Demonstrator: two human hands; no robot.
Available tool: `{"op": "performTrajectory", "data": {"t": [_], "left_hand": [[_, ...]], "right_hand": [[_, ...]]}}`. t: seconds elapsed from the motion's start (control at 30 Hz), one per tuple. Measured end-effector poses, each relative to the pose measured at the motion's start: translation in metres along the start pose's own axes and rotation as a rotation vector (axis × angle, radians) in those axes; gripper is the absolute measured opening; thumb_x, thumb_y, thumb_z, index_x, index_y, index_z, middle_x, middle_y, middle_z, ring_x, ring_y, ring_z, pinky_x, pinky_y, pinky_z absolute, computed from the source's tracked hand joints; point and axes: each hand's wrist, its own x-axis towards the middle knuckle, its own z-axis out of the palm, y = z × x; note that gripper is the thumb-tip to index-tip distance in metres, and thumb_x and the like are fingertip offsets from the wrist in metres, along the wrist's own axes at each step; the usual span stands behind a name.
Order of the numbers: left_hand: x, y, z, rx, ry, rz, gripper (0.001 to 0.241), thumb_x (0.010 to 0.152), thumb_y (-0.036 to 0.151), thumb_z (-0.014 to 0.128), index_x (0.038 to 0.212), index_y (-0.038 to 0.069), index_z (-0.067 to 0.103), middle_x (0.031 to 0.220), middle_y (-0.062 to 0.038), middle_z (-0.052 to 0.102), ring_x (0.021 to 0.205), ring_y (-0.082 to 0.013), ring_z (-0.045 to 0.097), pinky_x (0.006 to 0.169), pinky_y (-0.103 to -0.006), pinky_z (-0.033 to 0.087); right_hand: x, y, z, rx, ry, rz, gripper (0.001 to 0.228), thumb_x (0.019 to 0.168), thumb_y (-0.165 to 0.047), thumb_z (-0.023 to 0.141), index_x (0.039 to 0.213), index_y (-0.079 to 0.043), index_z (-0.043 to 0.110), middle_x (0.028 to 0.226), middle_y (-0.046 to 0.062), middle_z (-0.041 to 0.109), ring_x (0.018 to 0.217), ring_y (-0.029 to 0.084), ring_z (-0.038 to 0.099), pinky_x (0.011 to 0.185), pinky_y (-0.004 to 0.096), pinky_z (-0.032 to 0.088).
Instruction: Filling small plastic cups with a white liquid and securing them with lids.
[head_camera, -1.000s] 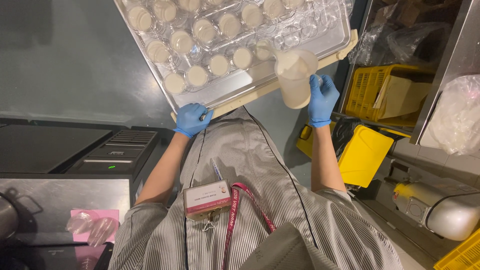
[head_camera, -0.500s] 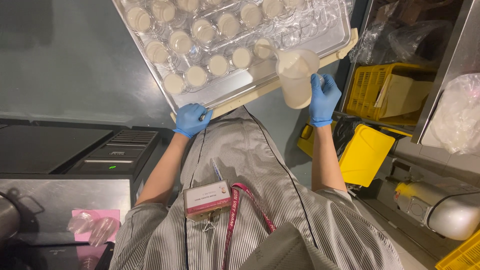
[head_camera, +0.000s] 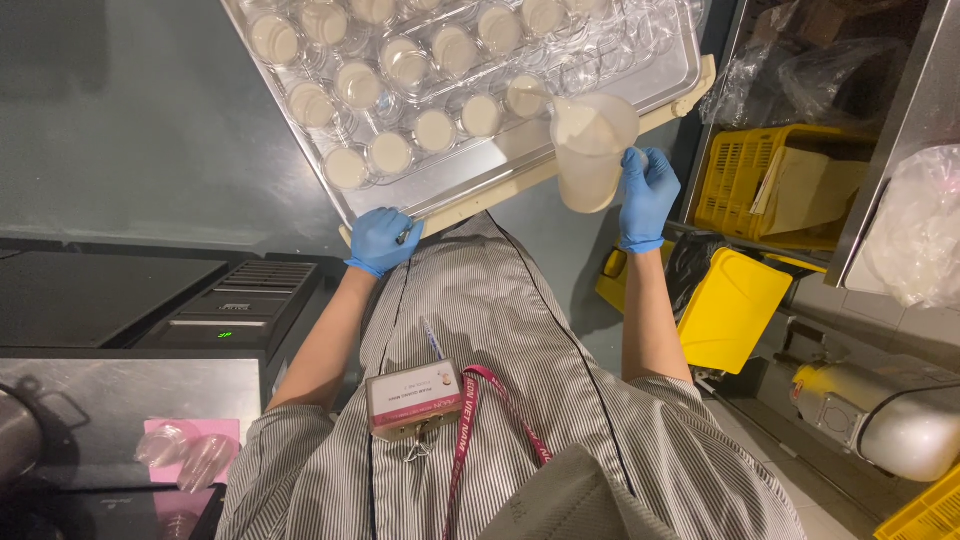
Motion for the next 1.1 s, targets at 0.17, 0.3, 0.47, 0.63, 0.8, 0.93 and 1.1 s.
{"op": "performTrajectory", "data": {"t": [0.17, 0.3, 0.47, 0.63, 0.8, 0.93, 1.1], "left_hand": [[0.034, 0.032, 0.006, 0.076, 0.101, 0.211, 0.019, 0.082, 0.022, 0.082, 0.078, 0.011, 0.066, 0.071, -0.003, 0.061, 0.065, -0.022, 0.061, 0.06, -0.035, 0.046], [0.106, 0.064, 0.025, -0.026, 0.027, 0.138, 0.039, 0.084, 0.032, 0.084, 0.108, 0.009, 0.064, 0.107, -0.005, 0.067, 0.095, -0.0259, 0.061, 0.084, -0.0413, 0.043], [0.195, 0.071, 0.064, -0.105, -0.186, 0.01, 0.075, 0.078, 0.038, 0.086, 0.135, 0.004, 0.051, 0.134, -0.013, 0.059, 0.123, -0.0349, 0.051, 0.105, -0.051, 0.035], [0.227, 0.06, 0.111, 0.104, -0.38, 0.08, 0.093, 0.065, 0.035, 0.09, 0.136, -0.003, 0.043, 0.135, -0.023, 0.055, 0.138, -0.0454, 0.035, 0.116, -0.0575, 0.023], [0.232, 0.054, 0.135, 0.211, -0.458, 0.084, 0.088, 0.068, 0.032, 0.087, 0.136, -0.004, 0.043, 0.132, -0.023, 0.056, 0.142, -0.0461, 0.033, 0.119, -0.0567, 0.021], [0.231, 0.049, 0.143, 0.209, -0.467, 0.083, 0.085, 0.07, 0.028, 0.084, 0.137, -0.004, 0.043, 0.133, -0.023, 0.057, 0.141, -0.0463, 0.034, 0.118, -0.0568, 0.02], [0.231, 0.049, 0.141, 0.194, -0.452, 0.068, 0.08, 0.072, 0.022, 0.081, 0.138, -0.004, 0.043, 0.132, -0.024, 0.057, 0.141, -0.0461, 0.035, 0.119, -0.0583, 0.019]], "right_hand": [[0.002, -0.005, -0.004, 0.102, -0.036, 0.036, 0.022, 0.103, -0.024, 0.071, 0.096, -0.003, 0.066, 0.079, -0.005, 0.053, 0.068, 0.005, 0.043, 0.061, 0.023, 0.033], [0.005, -0.004, -0.007, 0.263, -0.074, 0.022, 0.03, 0.106, -0.028, 0.07, 0.087, -0.008, 0.058, 0.078, -0.004, 0.051, 0.069, 0.006, 0.043, 0.062, 0.025, 0.034], [0.013, -0.002, -0.015, 0.225, -0.056, -0.033, 0.032, 0.107, -0.029, 0.069, 0.086, -0.008, 0.056, 0.076, -0.003, 0.052, 0.068, 0.007, 0.043, 0.063, 0.025, 0.033], [0.022, -0.001, -0.022, 0.177, -0.033, -0.013, 0.027, 0.105, -0.026, 0.07, 0.089, -0.006, 0.06, 0.074, -0.004, 0.05, 0.067, 0.006, 0.041, 0.061, 0.024, 0.033], [0.03, 0.011, -0.032, 0.164, -0.017, 0.024, 0.024, 0.105, -0.021, 0.07, 0.091, -0.004, 0.061, 0.078, -0.005, 0.051, 0.069, 0.004, 0.04, 0.061, 0.023, 0.031], [0.036, 0.018, -0.034, 0.143, -0.013, 0.027, 0.018, 0.105, -0.015, 0.07, 0.1, 0.001, 0.065, 0.088, -0.006, 0.057, 0.08, 0.003, 0.045, 0.07, 0.021, 0.036], [0.042, 0.01, -0.032, 0.048, -0.034, 0.005, 0.017, 0.104, -0.013, 0.07, 0.1, 0.003, 0.067, 0.089, -0.004, 0.063, 0.082, 0.003, 0.051, 0.074, 0.021, 0.043]]}}
